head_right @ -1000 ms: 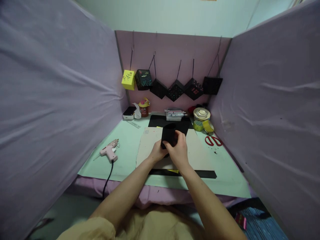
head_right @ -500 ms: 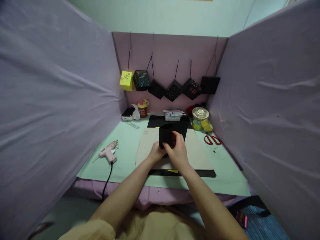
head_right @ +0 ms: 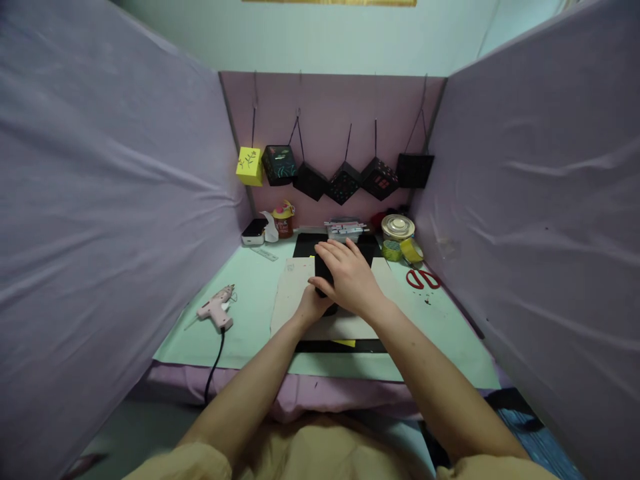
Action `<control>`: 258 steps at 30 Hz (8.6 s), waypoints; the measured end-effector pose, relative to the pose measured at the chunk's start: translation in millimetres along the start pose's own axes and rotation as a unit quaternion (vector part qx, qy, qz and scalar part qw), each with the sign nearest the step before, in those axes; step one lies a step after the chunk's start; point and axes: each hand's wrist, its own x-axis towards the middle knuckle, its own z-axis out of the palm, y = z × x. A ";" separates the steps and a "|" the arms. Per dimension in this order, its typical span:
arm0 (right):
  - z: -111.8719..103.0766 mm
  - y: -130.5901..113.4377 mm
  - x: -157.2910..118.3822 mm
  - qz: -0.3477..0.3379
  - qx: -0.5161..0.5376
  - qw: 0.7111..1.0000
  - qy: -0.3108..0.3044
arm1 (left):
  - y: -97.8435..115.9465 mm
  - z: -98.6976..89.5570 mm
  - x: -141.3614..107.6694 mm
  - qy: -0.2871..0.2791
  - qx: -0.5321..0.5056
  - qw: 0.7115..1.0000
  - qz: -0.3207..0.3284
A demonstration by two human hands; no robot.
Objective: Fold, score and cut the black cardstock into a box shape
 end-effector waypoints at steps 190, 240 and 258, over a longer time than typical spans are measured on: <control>88.7 44.9 -99.8 0.158 -0.096 0.965 -0.185 | -16.6 0.1 -41.1 -0.224 0.474 0.850 0.050; 38.2 101.3 -168.1 0.147 -0.057 0.957 -0.242 | -18.0 -54.6 -66.8 -0.154 0.516 0.842 -0.038; 2.3 52.3 -162.1 0.016 0.026 0.999 0.037 | 16.3 -19.3 -73.8 -0.161 0.405 0.891 0.127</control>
